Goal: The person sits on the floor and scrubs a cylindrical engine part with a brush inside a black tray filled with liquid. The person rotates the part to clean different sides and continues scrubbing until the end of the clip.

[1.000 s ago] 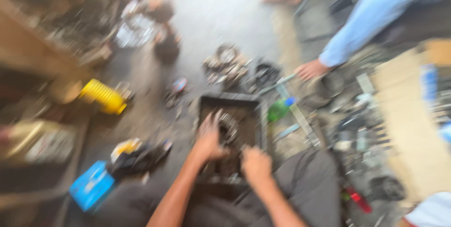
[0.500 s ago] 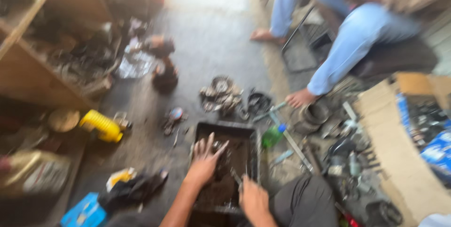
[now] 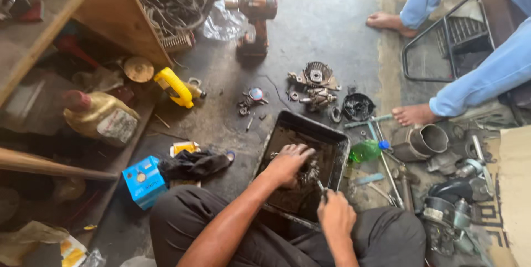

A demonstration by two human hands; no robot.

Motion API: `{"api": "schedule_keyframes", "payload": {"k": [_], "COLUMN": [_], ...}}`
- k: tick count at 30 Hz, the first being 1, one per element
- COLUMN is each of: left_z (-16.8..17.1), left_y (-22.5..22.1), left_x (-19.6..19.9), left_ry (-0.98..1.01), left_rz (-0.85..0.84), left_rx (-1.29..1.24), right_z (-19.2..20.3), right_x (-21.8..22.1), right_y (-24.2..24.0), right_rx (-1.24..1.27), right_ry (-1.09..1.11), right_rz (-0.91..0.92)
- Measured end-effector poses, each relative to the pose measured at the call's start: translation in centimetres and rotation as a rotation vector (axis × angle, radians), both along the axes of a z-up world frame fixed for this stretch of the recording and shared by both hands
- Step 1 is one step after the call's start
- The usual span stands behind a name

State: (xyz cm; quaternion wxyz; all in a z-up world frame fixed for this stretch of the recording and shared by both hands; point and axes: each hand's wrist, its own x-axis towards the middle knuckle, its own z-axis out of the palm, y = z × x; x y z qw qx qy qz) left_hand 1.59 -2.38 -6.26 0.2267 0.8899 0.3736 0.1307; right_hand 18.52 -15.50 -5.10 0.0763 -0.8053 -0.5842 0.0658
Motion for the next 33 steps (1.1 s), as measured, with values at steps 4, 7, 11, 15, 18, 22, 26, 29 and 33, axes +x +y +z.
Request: {"api": "schedule_keyframes", "payload": {"k": [4,7,11,15,18,22,26,29,33], "left_z": [-4.8,-5.4,-1.9,3.1,5.0,4.9,4.5,4.9,5.5], "left_y": [0.7,1.1,0.9,-1.1,-2.2,-1.6,-0.1,0.5,0.8], "left_x": [2.2,0.7,-1.0,0.1,0.7,0.5,-0.6,-1.1,-1.6], "left_ry": [0.075,0.085,0.315,0.183,0.091,0.039,0.1,0.168,0.204], "left_rz": [-0.028,0.062,0.081,0.253,0.373,0.314,0.249,0.189,0.1], "left_rx": [0.157,0.467,0.031,-0.425,-0.458,-0.382,-0.235,-0.076,0.032], "right_z": [0.8,1.4,2.2,2.9,3.0,2.6,1.4,1.0,2.2], "right_x": [0.9,1.0,0.5,0.8,1.1,1.6,0.6,-0.2,-0.9], "right_y": [-1.0,-0.7,0.9,3.0,3.8,3.6,2.5,1.4,0.5], "right_rx": [0.039,0.028,0.107,0.105,0.12,0.125,0.202,0.175,0.04], "right_ry": [-0.004,0.013,0.078,0.117,0.076,0.098,0.116,0.128,0.303], "right_rz": [0.029,0.033,0.03,0.062,0.145,0.149,0.171,0.246,0.382]}}
